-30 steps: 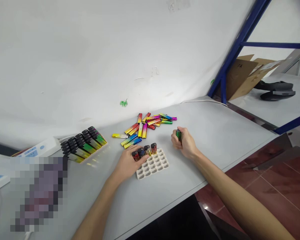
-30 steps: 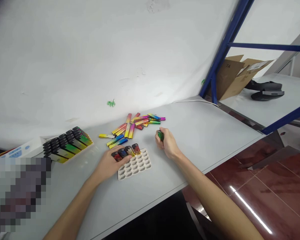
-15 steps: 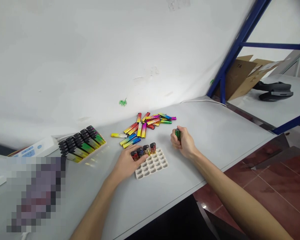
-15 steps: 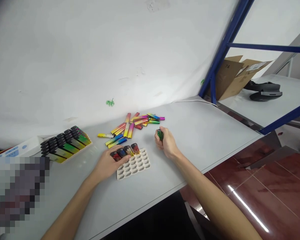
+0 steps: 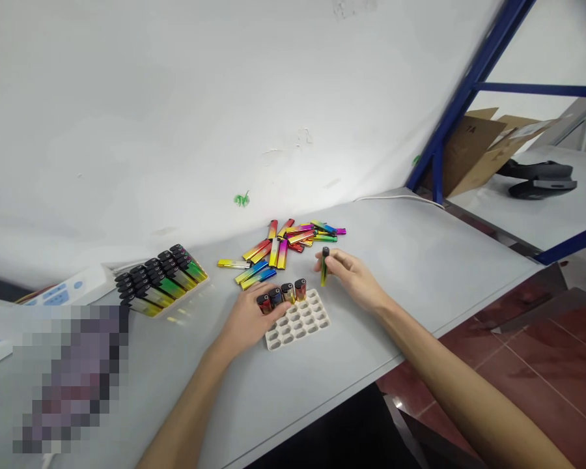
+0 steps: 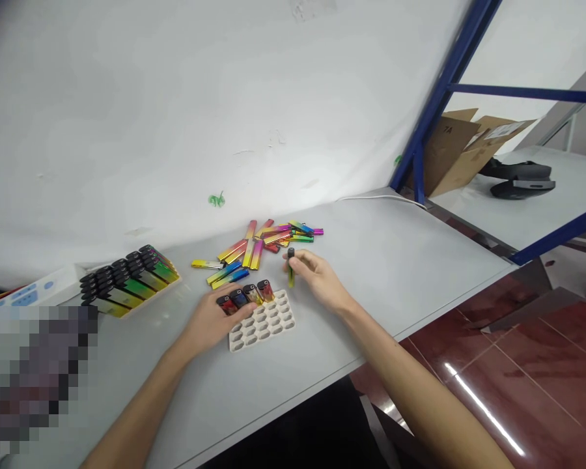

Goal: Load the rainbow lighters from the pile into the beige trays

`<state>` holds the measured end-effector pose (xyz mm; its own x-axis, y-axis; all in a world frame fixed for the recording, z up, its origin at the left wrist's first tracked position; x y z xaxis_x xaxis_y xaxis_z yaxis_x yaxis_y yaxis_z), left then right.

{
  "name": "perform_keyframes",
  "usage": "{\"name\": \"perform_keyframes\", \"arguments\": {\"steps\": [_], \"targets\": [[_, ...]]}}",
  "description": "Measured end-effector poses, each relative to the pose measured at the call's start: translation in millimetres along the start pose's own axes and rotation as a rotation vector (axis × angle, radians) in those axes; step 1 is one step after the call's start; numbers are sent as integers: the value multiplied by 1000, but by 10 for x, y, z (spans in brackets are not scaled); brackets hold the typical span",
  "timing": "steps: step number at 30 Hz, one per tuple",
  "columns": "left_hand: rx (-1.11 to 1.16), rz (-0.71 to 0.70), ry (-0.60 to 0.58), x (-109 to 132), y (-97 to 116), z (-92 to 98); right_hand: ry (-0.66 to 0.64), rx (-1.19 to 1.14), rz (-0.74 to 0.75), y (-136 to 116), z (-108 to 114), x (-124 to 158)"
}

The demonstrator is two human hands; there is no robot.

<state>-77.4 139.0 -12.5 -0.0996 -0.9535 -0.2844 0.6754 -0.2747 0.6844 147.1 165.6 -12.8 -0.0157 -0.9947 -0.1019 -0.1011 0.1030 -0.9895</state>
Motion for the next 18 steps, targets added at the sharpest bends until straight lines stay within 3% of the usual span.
{"name": "perform_keyframes", "arguments": {"steps": [4, 11, 18], "targets": [[15, 13, -25, 2, -7, -6, -101, 70, 33, -13, -55, 32], [11, 34, -35, 8, -24, -12, -61, 409, 251, 8, -92, 74], [2, 62, -35, 3, -31, -20, -177, 585, 387, -15, -110, 134]]}}
Point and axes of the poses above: each hand's wrist, its own x-axis away from the middle knuckle, its own z-axis out of the back of the hand, y = z × x, the point moved 4 cm from there along -x, towards the middle knuckle, and after that the axes turned 13 degrees about y, right-handed, at the moved point
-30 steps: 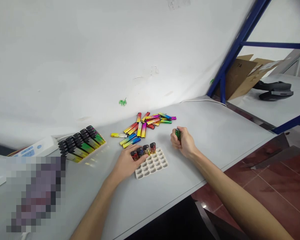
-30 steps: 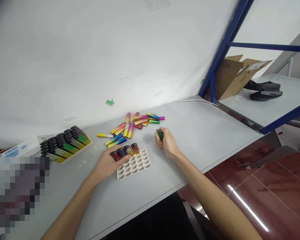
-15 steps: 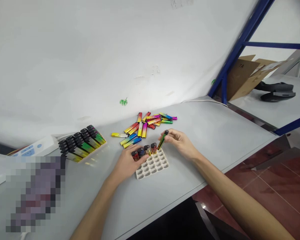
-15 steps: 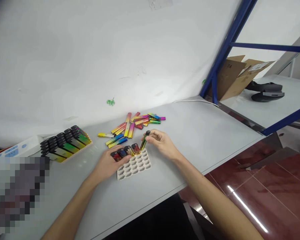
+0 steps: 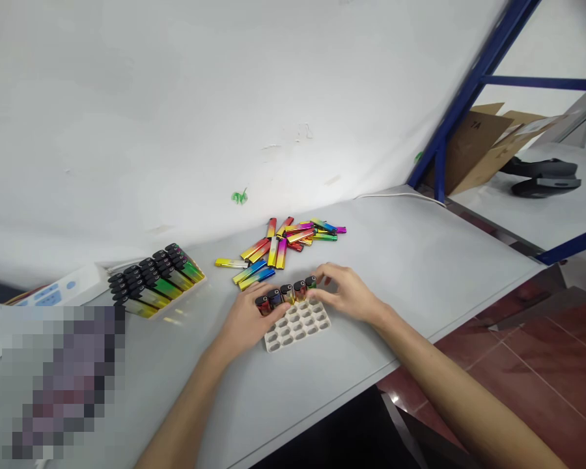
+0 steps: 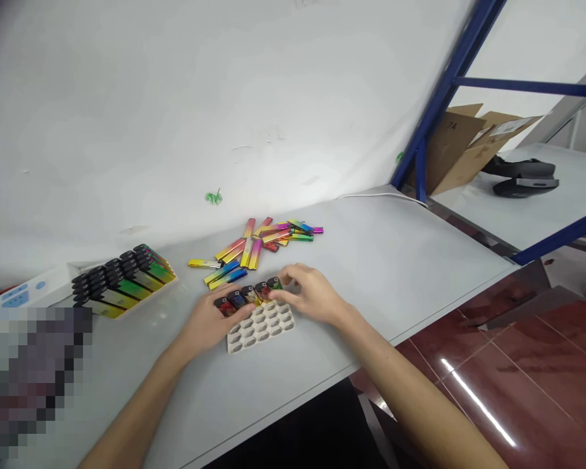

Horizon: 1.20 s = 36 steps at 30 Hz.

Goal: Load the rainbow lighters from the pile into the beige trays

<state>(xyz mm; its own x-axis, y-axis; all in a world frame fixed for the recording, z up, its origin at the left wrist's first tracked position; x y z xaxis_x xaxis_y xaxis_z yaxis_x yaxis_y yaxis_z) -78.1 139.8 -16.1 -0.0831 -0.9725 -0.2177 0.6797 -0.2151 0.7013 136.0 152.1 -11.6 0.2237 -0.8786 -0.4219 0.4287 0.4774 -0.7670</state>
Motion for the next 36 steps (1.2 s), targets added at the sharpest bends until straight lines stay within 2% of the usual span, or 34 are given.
{"name": "perform_keyframes", "arguments": {"steps": [3, 5, 8, 10, 13, 16, 18, 20, 24, 26, 28, 33, 36], "targets": [[-24, 5, 30, -1, -8, 6, 34, -16, -19, 38, 21, -10], [-28, -9, 45, 0, -13, 7, 174, 64, -102, 154, 86, -72], [-30, -18, 54, 3, -31, 5, 433, 411, -184, 395, 246, -247], [-36, -19, 55, 8, -38, 7, 525, 606, -179, 549, 336, -397], [-39, -31, 52, 17, -22, 19, 526, 702, -196, 762, 406, -581], [-29, -37, 41, 27, 2, 31, 513, 675, -185, 859, 429, -648], [-24, -37, 40, 30, 6, 33, 558, 590, -170, 857, 453, -634], [-22, -35, 46, 29, -5, 31, 632, 391, -180, 825, 491, -599], [-24, -26, 37, 21, -44, 9, 708, -293, -327, 743, 514, -536], [-22, -18, 17, 19, -56, -5, 672, -546, -446, 680, 458, -515], [-19, -11, 13, 18, -58, -9, 604, -681, -535, 596, 373, -497], [-23, 8, 27, 20, -50, 6, 364, -810, -593, 403, 150, -456], [-20, 2, 23, 17, -33, 13, 296, -838, -623, 370, 107, -431]]}}
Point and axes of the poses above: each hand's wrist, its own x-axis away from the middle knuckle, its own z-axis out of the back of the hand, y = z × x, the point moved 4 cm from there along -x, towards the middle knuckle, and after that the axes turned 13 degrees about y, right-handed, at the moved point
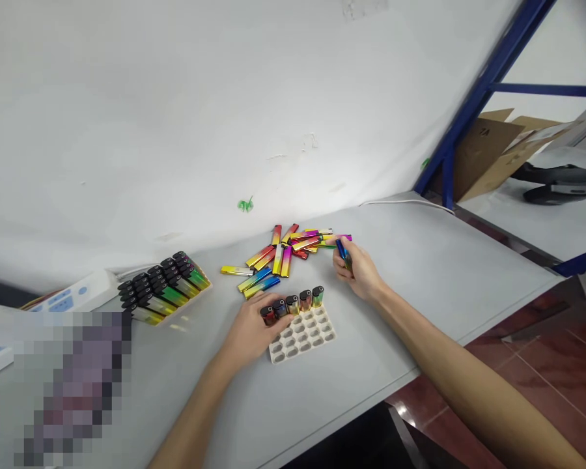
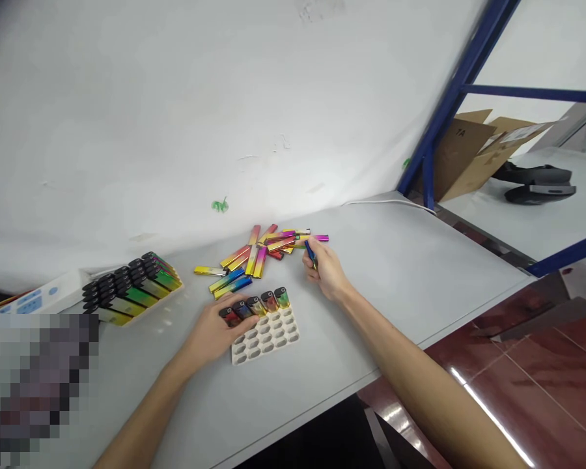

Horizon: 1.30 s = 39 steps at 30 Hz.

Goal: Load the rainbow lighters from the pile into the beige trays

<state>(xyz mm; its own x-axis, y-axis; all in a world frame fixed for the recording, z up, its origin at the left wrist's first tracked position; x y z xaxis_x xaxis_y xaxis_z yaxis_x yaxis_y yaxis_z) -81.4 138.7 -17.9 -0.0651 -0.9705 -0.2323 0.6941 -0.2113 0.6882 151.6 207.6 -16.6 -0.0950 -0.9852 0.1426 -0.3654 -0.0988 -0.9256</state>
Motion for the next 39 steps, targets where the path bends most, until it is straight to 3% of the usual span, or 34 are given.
{"name": "perform_keyframes", "arguments": {"steps": [7, 15, 22, 29, 39], "targets": [[1, -7, 3, 0, 18, -3, -242, -150, -291, -1, -85, 94], [0, -18, 0, 2, 13, -14, -296, -184, -326, 18, -105, 114], [-16, -18, 5, -3, -8, -26, -193, -90, -200, 1, -127, 147], [-23, -6, 8, -3, -14, -21, -104, 21, -225, 71, -86, 84], [-12, -6, 13, 2, -11, -21, -52, -7, -208, 86, -84, 78]]}}
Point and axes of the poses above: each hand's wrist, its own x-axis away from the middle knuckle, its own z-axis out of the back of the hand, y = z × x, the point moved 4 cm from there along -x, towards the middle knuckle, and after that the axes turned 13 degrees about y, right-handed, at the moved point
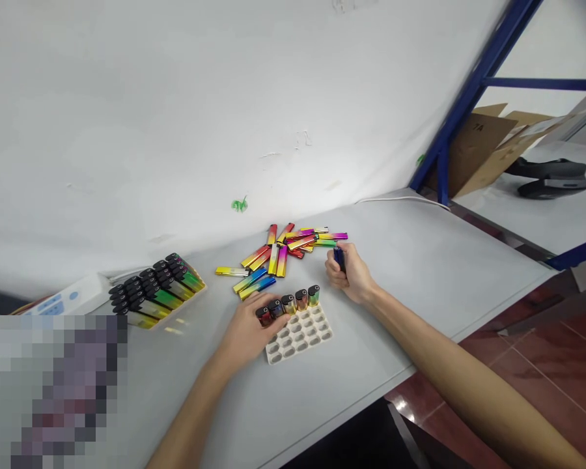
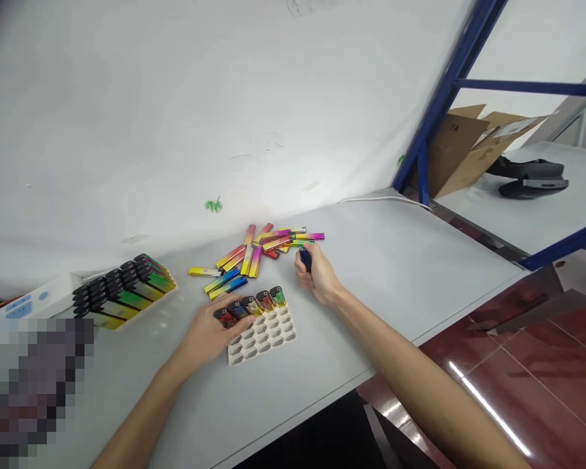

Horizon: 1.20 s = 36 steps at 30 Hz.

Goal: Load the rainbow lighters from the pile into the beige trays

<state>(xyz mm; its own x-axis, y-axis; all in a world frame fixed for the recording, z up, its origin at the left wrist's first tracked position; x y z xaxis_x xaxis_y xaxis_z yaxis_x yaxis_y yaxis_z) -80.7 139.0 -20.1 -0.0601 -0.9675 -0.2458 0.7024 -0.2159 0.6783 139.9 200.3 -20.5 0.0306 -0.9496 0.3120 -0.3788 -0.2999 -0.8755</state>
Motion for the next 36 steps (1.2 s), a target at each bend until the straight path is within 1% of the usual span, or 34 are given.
{"name": "perform_keyframes", "arguments": {"steps": [4, 11, 14, 18, 20, 22, 24, 26, 28, 31, 33, 34, 36], "targets": [[-14, 4, 0, -4, -7, 3, -34, 15, 5, 1, -14, 5], [-7, 0, -13, -3, 19, 11, -18, 49, -21, 39, -12, 1], [1, 11, -31, -9, 30, 25, -8, 33, 19, 48, -5, -18], [16, 9, -127, -6, 66, 85, 3, 52, 150, 40, 8, -62], [35, 3, -183, 7, 84, 132, 31, 128, 275, 2, 27, -66], [71, 11, -231, 25, 88, 175, 50, 276, 433, -66, 41, -23], [99, 30, -272, 40, 75, 205, 69, 423, 574, -155, 54, 79], [105, 43, -304, 46, 50, 221, 115, 510, 661, -265, 67, 242], [108, 44, -332, 44, 22, 227, 171, 543, 715, -385, 56, 459], [152, 29, -352, 33, 1, 235, 186, 510, 811, -513, -71, 835], [182, 17, -357, 30, 5, 245, 179, 508, 896, -490, -215, 1049], [188, 4, -355, 30, 14, 253, 138, 529, 933, -428, -305, 1125], [188, -41, -341, 34, 42, 274, 37, 631, 980, -220, -485, 1202]]}}
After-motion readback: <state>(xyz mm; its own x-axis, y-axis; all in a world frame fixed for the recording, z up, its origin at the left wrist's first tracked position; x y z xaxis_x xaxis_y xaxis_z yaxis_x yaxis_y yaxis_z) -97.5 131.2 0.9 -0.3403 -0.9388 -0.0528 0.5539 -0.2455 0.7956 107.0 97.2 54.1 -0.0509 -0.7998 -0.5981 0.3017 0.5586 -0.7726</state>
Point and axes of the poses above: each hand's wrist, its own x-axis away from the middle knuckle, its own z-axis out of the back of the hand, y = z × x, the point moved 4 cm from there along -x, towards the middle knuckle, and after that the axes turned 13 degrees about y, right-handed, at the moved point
